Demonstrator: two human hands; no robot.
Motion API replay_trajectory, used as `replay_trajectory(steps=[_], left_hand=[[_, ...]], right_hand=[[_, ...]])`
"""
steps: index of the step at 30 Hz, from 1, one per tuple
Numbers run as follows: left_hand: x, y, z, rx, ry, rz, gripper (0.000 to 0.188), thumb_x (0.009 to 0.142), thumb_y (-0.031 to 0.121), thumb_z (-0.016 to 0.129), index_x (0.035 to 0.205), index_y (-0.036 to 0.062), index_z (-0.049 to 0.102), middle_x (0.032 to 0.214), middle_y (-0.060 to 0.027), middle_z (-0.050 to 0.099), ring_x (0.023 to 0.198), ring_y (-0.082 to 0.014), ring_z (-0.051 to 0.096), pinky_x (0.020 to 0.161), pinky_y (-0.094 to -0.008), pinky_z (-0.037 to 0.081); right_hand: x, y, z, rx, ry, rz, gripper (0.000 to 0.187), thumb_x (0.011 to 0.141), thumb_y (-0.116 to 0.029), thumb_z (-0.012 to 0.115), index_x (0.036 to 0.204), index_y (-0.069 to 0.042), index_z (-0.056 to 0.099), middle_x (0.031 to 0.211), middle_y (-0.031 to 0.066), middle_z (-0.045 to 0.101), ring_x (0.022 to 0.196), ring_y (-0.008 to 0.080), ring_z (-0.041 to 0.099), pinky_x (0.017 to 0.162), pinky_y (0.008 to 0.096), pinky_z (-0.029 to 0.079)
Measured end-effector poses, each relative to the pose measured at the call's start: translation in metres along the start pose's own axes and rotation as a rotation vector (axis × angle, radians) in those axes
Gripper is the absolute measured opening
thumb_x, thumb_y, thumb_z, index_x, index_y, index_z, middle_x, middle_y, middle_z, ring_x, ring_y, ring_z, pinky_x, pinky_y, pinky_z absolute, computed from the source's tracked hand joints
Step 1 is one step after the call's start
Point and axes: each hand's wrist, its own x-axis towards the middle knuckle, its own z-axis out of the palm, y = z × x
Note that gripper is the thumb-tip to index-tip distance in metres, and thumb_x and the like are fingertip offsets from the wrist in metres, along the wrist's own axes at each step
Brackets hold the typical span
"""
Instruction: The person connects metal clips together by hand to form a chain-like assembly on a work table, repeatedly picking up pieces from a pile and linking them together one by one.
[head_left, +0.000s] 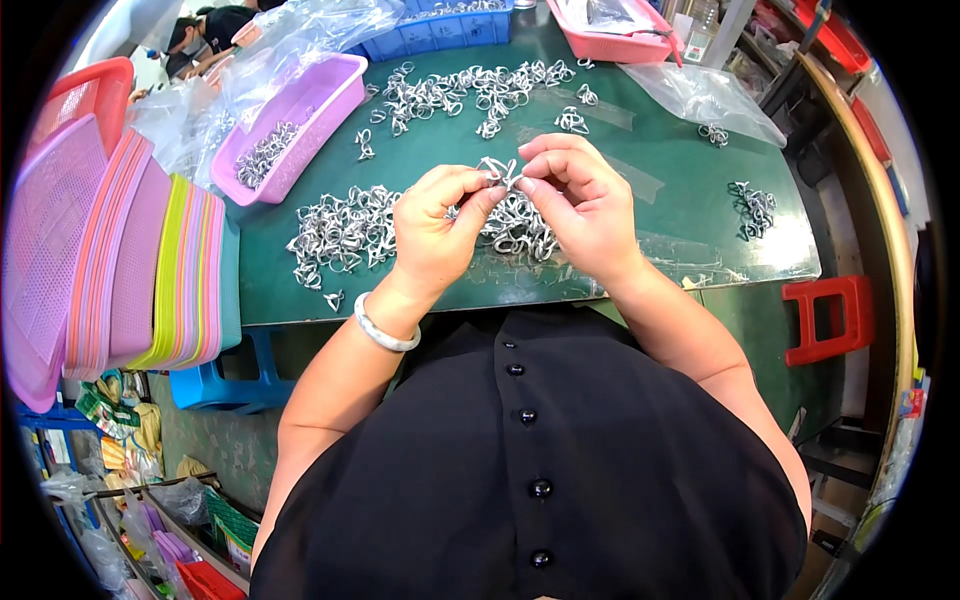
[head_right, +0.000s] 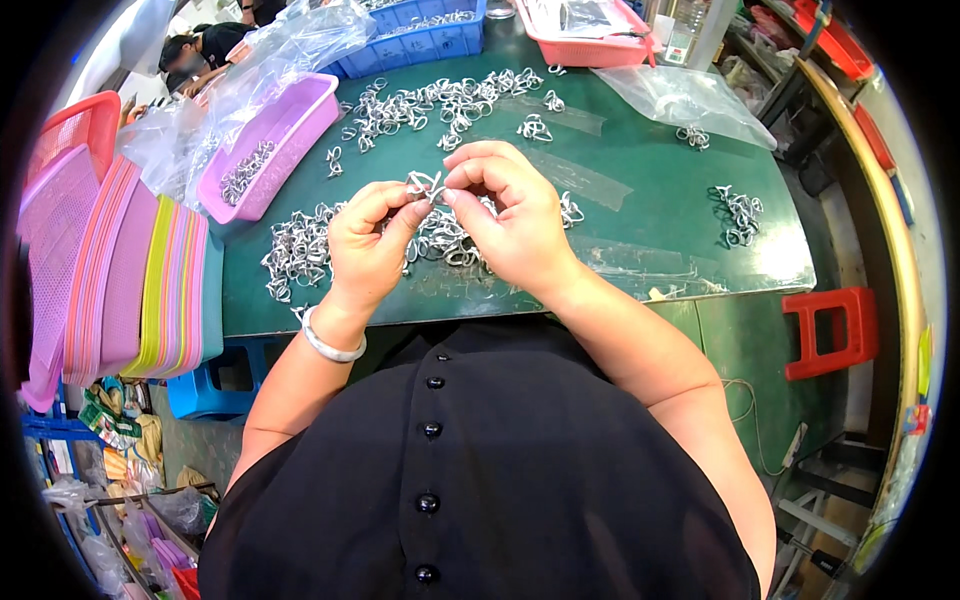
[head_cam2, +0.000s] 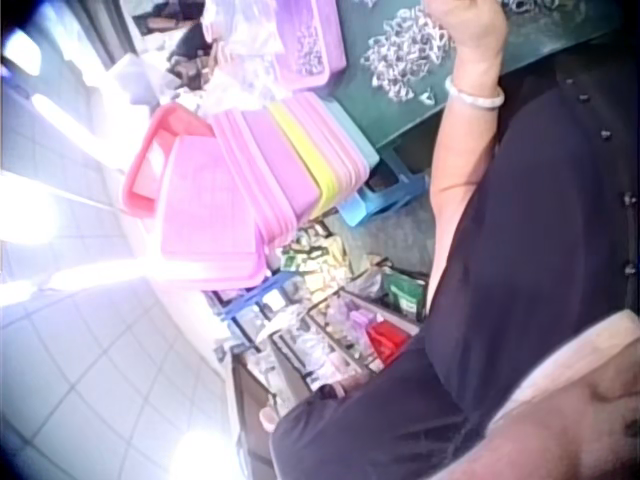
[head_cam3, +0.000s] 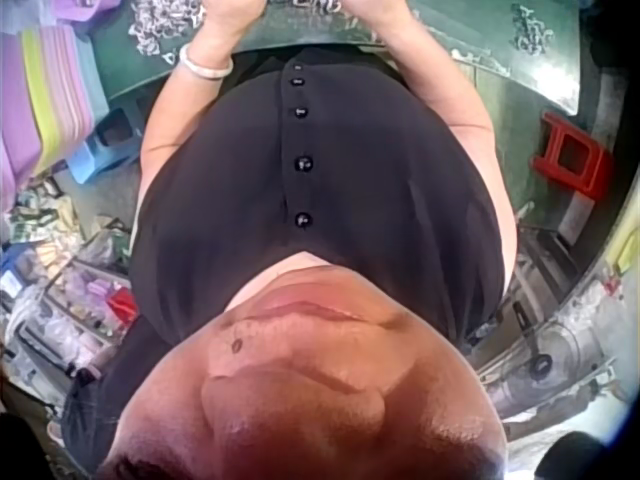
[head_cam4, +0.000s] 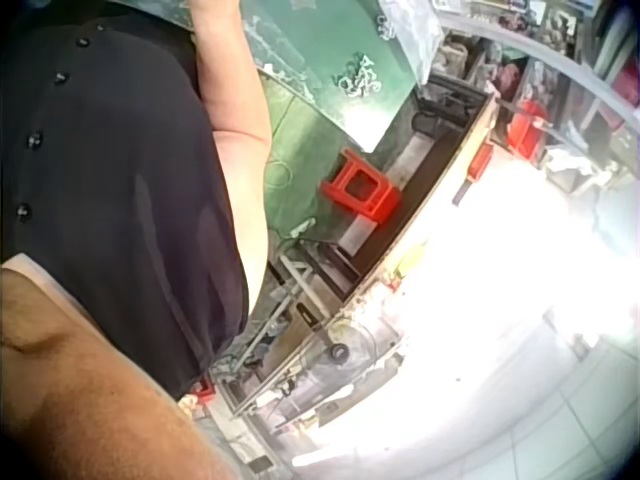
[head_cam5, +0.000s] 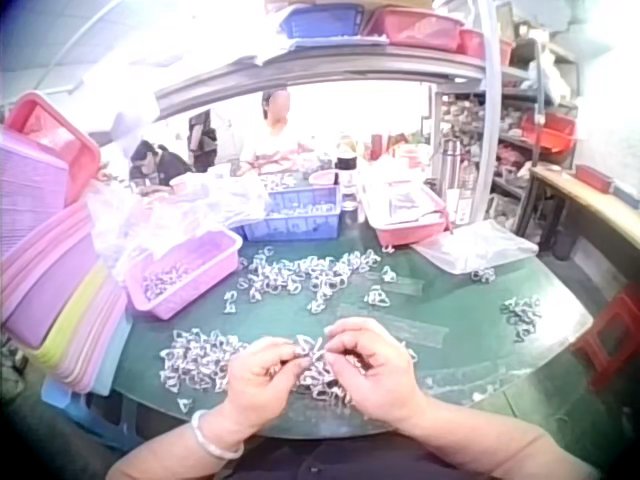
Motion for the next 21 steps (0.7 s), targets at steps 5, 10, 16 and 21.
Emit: replay_trajectory(steps=[5, 10, 16, 21], left_hand=[[-0.0013, -0.0013, 0.002, -0.067, 0.022, -0.072, 0.006, 0.075, 0.0, 0.063, 0.08, -0.0023, 0.061, 0.072, -0.0027, 0.058, 0.059, -0.0054, 0.049, 0.052, -0.0171, 0.039], [-0.0015, 0.0043, -0.0001, -0.206, -0.046, -0.393, 0.009, 0.078, 0.008, 0.062, 0.077, -0.001, 0.061, 0.061, 0.0013, 0.054, 0.053, -0.0035, 0.046, 0.047, -0.0158, 0.036], [0.0001, 0.0053, 0.0017, -0.271, -0.051, -0.491, 0.012, 0.078, 0.01, 0.063, 0.074, -0.0012, 0.063, 0.057, 0.0058, 0.051, 0.052, -0.0004, 0.039, 0.044, -0.0164, 0.03], [0.0006, 0.0027, 0.0023, -0.264, -0.089, -0.467, 0.013, 0.079, 0.011, 0.061, 0.074, -0.0009, 0.062, 0.057, 0.0066, 0.05, 0.052, 0.0, 0.038, 0.044, -0.0166, 0.03]], right_hand=[[0.0022, 0.0048, -0.0006, 0.134, -0.017, 0.086, 0.007, 0.075, 0.004, 0.056, 0.082, 0.003, 0.056, 0.095, 0.004, 0.052, 0.077, 0.0065, 0.051, 0.064, 0.0204, 0.043], [0.0045, 0.0039, -0.0017, 0.317, 0.008, 0.255, 0.009, 0.075, 0.004, 0.056, 0.084, 0.004, 0.055, 0.089, 0.0033, 0.054, 0.075, 0.0062, 0.052, 0.065, 0.0201, 0.043], [0.0042, 0.0055, -0.0019, 0.365, 0.027, 0.371, 0.012, 0.074, 0.001, 0.058, 0.086, 0.003, 0.055, 0.078, 0.0031, 0.057, 0.068, 0.0068, 0.052, 0.061, 0.02, 0.044], [0.0042, 0.0037, 0.0006, 0.334, 0.048, 0.363, 0.01, 0.074, 0.001, 0.058, 0.083, 0.003, 0.055, 0.081, 0.0027, 0.056, 0.068, 0.0063, 0.052, 0.06, 0.0193, 0.043]])
